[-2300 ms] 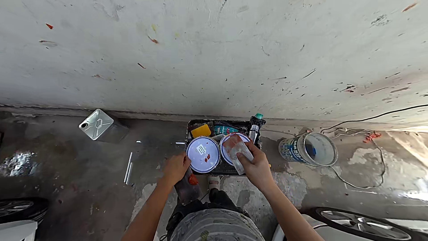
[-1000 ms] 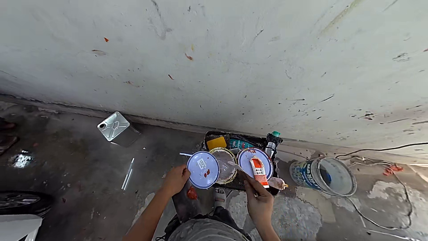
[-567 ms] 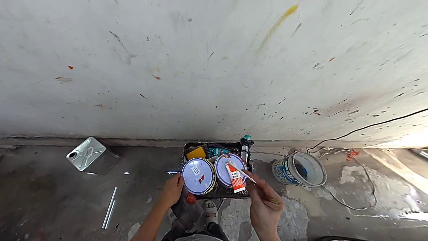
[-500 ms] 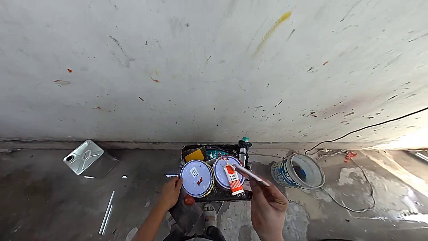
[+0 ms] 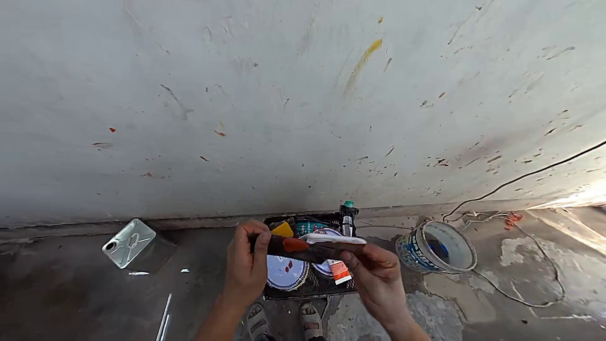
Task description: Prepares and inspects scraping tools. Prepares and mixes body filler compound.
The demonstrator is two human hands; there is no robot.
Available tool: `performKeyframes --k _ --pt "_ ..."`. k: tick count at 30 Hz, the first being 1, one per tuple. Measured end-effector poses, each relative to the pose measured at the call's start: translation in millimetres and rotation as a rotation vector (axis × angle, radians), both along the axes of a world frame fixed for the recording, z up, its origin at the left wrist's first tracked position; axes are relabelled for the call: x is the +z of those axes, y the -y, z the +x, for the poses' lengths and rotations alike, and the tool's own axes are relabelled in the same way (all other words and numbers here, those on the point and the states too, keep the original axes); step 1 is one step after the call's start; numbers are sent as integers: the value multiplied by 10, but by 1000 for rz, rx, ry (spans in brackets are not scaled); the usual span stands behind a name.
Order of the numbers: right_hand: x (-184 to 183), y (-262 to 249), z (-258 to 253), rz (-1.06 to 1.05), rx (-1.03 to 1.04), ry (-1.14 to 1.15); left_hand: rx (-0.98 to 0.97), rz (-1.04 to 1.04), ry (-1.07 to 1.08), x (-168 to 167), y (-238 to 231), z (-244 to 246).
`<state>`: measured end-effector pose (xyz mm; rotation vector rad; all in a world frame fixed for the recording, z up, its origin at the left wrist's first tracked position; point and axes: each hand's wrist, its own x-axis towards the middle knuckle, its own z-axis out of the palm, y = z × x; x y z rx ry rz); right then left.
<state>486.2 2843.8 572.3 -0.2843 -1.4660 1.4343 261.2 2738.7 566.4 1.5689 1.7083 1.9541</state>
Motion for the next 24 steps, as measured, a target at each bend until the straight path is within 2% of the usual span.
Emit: performKeyframes --k 3,5,7,9,10,12,14,17,21,24 --pt "275 -178 88 565 -120 430 62 101 -237 138 -8 -2" --pt "478 -218 147 882 -327 783 12 187 -295 124 -2 21" --pt "575 -209 198 979 -516 930 -38 246 -231 74 2 107" --pt "537 -195 267 886 -660 869 -41 254 -50 63 5 244" --pt "478 -178 298 783 -687 769 -11 237 52 73 3 326" --pt "328 -88 311 463 -634 464 93 149 232 63 -4 483" --pt "194 51 283 88 -550 178 104 72 366 -3 -24 588" --pt "12 123 345 -290 -497 28 26 -69 426 -203 -85 633" --pt "-155 18 703 -523 -526 70 -66 -444 543 -895 -177 600" --pt "-245 -56 988 -623 -566 97 -123 -883 404 -1567 -225 663"
